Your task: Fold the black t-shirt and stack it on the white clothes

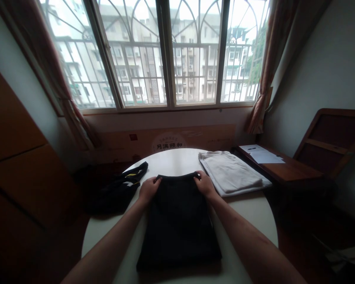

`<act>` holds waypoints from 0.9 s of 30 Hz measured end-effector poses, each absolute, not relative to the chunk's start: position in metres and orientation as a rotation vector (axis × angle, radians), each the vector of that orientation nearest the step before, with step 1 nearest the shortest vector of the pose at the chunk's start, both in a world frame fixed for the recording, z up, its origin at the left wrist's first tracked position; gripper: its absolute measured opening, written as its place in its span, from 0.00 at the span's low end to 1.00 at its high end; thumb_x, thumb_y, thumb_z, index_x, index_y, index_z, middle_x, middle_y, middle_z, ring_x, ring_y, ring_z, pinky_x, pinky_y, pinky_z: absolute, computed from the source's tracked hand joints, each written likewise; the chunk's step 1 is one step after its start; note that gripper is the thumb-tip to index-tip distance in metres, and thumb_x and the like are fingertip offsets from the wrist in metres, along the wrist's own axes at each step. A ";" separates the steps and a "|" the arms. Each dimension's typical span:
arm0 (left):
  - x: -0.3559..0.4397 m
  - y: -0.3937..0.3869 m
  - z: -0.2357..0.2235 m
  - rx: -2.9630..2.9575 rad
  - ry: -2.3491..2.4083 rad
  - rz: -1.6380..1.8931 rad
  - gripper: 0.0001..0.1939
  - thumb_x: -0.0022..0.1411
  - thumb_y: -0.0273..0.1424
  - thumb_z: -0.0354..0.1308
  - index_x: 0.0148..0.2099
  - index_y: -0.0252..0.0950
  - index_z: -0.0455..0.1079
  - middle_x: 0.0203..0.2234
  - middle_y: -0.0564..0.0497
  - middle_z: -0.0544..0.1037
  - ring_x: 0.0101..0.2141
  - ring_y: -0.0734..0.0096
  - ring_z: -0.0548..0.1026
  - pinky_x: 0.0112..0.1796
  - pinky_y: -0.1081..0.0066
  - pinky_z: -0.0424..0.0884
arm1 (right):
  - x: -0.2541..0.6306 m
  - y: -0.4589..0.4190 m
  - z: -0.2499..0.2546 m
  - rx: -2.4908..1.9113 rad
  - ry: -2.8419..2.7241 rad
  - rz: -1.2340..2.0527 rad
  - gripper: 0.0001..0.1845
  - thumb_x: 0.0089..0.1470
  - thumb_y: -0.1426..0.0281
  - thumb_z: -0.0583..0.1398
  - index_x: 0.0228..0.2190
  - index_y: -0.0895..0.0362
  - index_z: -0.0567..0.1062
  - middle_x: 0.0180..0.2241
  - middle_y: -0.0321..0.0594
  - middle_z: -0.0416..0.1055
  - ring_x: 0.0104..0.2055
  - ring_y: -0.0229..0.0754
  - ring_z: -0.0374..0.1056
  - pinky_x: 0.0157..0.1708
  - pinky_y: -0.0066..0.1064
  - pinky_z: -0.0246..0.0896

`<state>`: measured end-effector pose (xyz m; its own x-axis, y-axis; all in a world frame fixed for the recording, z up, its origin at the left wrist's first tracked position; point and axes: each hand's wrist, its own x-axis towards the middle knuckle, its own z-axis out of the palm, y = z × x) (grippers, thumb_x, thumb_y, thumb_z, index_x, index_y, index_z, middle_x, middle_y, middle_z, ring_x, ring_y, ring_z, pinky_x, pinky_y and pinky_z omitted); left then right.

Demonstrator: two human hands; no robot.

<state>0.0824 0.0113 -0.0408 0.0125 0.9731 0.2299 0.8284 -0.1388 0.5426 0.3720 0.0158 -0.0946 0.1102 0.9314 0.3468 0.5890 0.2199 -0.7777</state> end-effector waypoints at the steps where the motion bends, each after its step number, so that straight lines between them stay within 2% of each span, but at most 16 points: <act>1: 0.083 0.012 -0.042 2.040 1.901 0.810 0.19 0.71 0.39 0.51 0.51 0.33 0.77 0.45 0.39 0.82 0.46 0.52 0.79 0.43 0.63 0.70 | 0.372 0.015 -0.095 -1.487 -1.574 0.461 0.25 0.57 0.68 0.58 0.55 0.60 0.72 0.45 0.50 0.79 0.46 0.51 0.76 0.51 0.44 0.70; 4: 0.088 0.002 -0.036 2.220 1.975 0.837 0.22 0.70 0.36 0.55 0.61 0.32 0.70 0.56 0.36 0.75 0.56 0.49 0.73 0.52 0.59 0.69 | 0.372 0.006 -0.090 -1.500 -1.618 0.334 0.34 0.55 0.69 0.59 0.63 0.62 0.65 0.52 0.55 0.75 0.51 0.55 0.74 0.55 0.50 0.68; 6: 0.095 -0.014 -0.024 2.474 1.894 0.865 0.20 0.69 0.34 0.55 0.60 0.33 0.71 0.58 0.37 0.73 0.57 0.50 0.70 0.54 0.58 0.68 | 0.368 -0.003 -0.084 -1.434 -1.709 0.174 0.34 0.56 0.69 0.59 0.63 0.60 0.65 0.57 0.56 0.71 0.58 0.57 0.69 0.59 0.52 0.64; 8: 0.106 -0.038 -0.008 2.730 1.617 0.782 0.13 0.70 0.33 0.54 0.50 0.36 0.76 0.51 0.41 0.78 0.50 0.56 0.75 0.49 0.62 0.71 | 0.362 -0.014 -0.075 -1.314 -1.799 0.083 0.29 0.58 0.69 0.58 0.61 0.58 0.69 0.59 0.54 0.69 0.63 0.56 0.65 0.63 0.52 0.60; 11: 0.129 -0.080 0.003 3.016 0.942 0.387 0.13 0.70 0.32 0.54 0.34 0.37 0.75 0.32 0.50 0.80 0.31 0.68 0.76 0.33 0.69 0.71 | 0.350 -0.031 -0.067 -1.145 -1.933 0.196 0.26 0.62 0.69 0.55 0.60 0.57 0.70 0.59 0.51 0.71 0.62 0.51 0.66 0.64 0.48 0.60; 13: 0.144 -0.104 -0.005 3.103 0.472 0.251 0.12 0.69 0.33 0.55 0.33 0.37 0.74 0.30 0.52 0.79 0.30 0.69 0.76 0.31 0.70 0.70 | 0.343 -0.041 -0.066 -1.081 -2.049 0.344 0.29 0.63 0.70 0.54 0.64 0.55 0.65 0.62 0.49 0.68 0.64 0.49 0.65 0.64 0.46 0.60; 14: 0.151 -0.113 -0.012 3.109 0.287 0.257 0.10 0.69 0.33 0.55 0.36 0.38 0.75 0.32 0.51 0.80 0.33 0.67 0.77 0.32 0.69 0.72 | 0.340 -0.045 -0.066 -1.073 -2.117 0.415 0.31 0.63 0.70 0.54 0.67 0.54 0.61 0.65 0.48 0.65 0.66 0.48 0.62 0.65 0.46 0.59; 16: 0.160 -0.125 -0.030 3.068 0.034 0.314 0.11 0.69 0.36 0.55 0.47 0.37 0.75 0.43 0.48 0.81 0.43 0.62 0.78 0.44 0.65 0.74 | 0.337 -0.051 -0.067 -1.094 -2.280 0.515 0.34 0.64 0.68 0.55 0.69 0.52 0.57 0.68 0.47 0.59 0.70 0.49 0.56 0.67 0.47 0.53; 19: 0.163 -0.131 -0.050 3.003 -0.090 0.298 0.21 0.71 0.37 0.54 0.62 0.35 0.69 0.60 0.43 0.74 0.62 0.56 0.68 0.63 0.60 0.62 | 0.333 -0.054 -0.066 -1.198 -2.512 0.527 0.31 0.66 0.61 0.55 0.68 0.50 0.60 0.71 0.46 0.54 0.73 0.53 0.46 0.71 0.52 0.40; 21: 0.162 -0.133 -0.056 3.006 -0.103 0.237 0.25 0.72 0.37 0.50 0.67 0.34 0.64 0.66 0.43 0.67 0.67 0.56 0.61 0.66 0.58 0.56 | 0.330 -0.053 -0.064 -1.311 -2.571 0.482 0.31 0.68 0.56 0.53 0.68 0.49 0.61 0.72 0.46 0.49 0.74 0.55 0.41 0.71 0.54 0.34; 23: 0.159 -0.136 -0.059 3.035 -0.143 0.207 0.26 0.75 0.37 0.45 0.70 0.34 0.60 0.69 0.44 0.61 0.69 0.56 0.58 0.67 0.56 0.54 | 0.327 -0.049 -0.063 -1.455 -2.553 0.446 0.33 0.68 0.52 0.50 0.69 0.48 0.58 0.73 0.47 0.45 0.75 0.58 0.37 0.71 0.56 0.32; 27: 0.155 -0.142 -0.063 3.086 -0.232 0.240 0.26 0.76 0.37 0.42 0.70 0.37 0.60 0.70 0.45 0.58 0.69 0.55 0.56 0.68 0.51 0.52 | 0.323 -0.037 -0.064 -1.674 -2.460 0.397 0.36 0.68 0.48 0.47 0.70 0.49 0.55 0.73 0.45 0.42 0.75 0.59 0.35 0.70 0.58 0.31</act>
<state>0.1545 -0.1425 -0.0635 0.9768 -0.1460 0.1566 -0.1517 -0.9881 0.0253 0.3234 -0.0371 -0.0643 -0.3712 0.9280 -0.0330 0.8912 0.3460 -0.2934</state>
